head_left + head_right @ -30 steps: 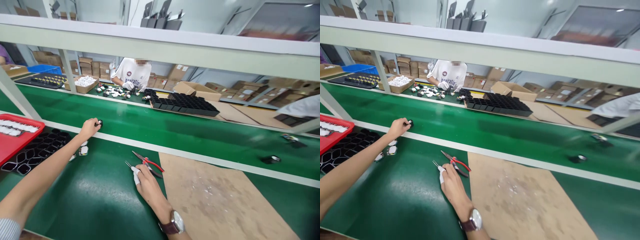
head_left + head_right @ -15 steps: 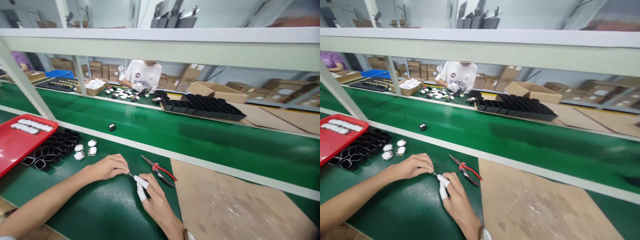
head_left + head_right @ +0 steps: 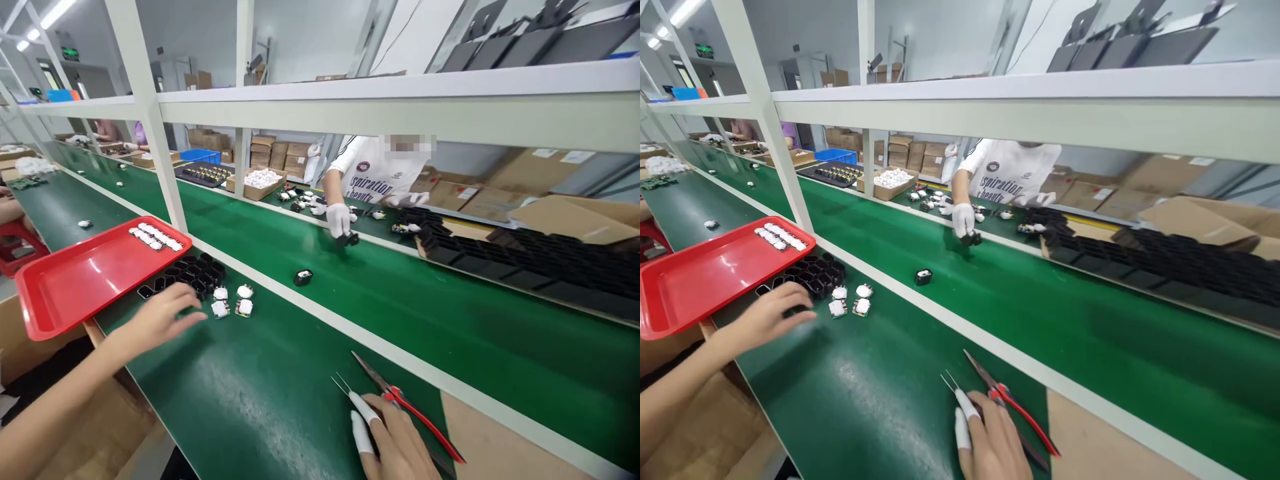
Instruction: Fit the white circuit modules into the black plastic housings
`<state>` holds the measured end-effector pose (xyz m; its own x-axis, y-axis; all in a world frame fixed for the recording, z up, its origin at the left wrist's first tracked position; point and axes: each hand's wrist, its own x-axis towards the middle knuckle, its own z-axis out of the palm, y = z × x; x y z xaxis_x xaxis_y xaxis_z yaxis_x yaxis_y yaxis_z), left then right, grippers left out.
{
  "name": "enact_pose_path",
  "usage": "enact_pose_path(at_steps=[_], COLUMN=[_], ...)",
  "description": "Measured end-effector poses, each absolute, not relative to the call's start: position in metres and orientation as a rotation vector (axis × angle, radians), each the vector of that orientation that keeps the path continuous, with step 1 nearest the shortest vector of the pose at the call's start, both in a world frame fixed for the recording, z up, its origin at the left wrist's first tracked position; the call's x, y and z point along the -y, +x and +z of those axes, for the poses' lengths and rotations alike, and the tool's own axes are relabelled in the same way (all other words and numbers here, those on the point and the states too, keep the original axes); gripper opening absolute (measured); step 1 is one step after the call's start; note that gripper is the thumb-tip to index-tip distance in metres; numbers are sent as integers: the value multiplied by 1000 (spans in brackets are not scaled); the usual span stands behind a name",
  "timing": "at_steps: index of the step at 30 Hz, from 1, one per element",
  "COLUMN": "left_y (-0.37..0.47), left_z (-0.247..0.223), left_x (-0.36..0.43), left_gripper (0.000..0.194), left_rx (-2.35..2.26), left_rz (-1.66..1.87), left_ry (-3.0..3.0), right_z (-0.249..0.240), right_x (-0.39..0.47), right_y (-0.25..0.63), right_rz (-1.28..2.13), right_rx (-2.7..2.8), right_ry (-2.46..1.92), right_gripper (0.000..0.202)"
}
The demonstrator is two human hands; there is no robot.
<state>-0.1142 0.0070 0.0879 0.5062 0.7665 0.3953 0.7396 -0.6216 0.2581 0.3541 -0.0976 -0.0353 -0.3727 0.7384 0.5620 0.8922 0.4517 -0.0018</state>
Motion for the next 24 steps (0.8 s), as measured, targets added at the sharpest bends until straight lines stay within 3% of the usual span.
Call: enact_pose_path(at_steps=[3, 6, 12, 14, 17, 24], left_y=[-177, -207, -176, -161, -147, -103], left_z=[69, 46, 45, 53, 60, 50], left_x=[-1, 3, 16, 25, 39, 47], left_gripper=[43, 49, 32, 24, 16, 9], left_rx=[-1764, -1859, -1664, -1535, -1399, -1096], left_rz=[611, 579, 703, 715, 698, 490], left_ry=[2707, 2670, 2669, 2690, 2656, 2400], right_z=[-21, -1, 11, 6, -4, -11], right_x=[85, 58, -16, -30, -25, 43], right_y=[325, 277, 180, 164, 168, 236], right_rz=[-319, -194, -68, -70, -73, -46], right_rx=[2227, 2248, 2358, 2348, 2353, 2247], right_ry=[-1316, -1227, -1227, -1261, -1268, -1303], right_gripper=[29, 33, 45, 37, 26, 30])
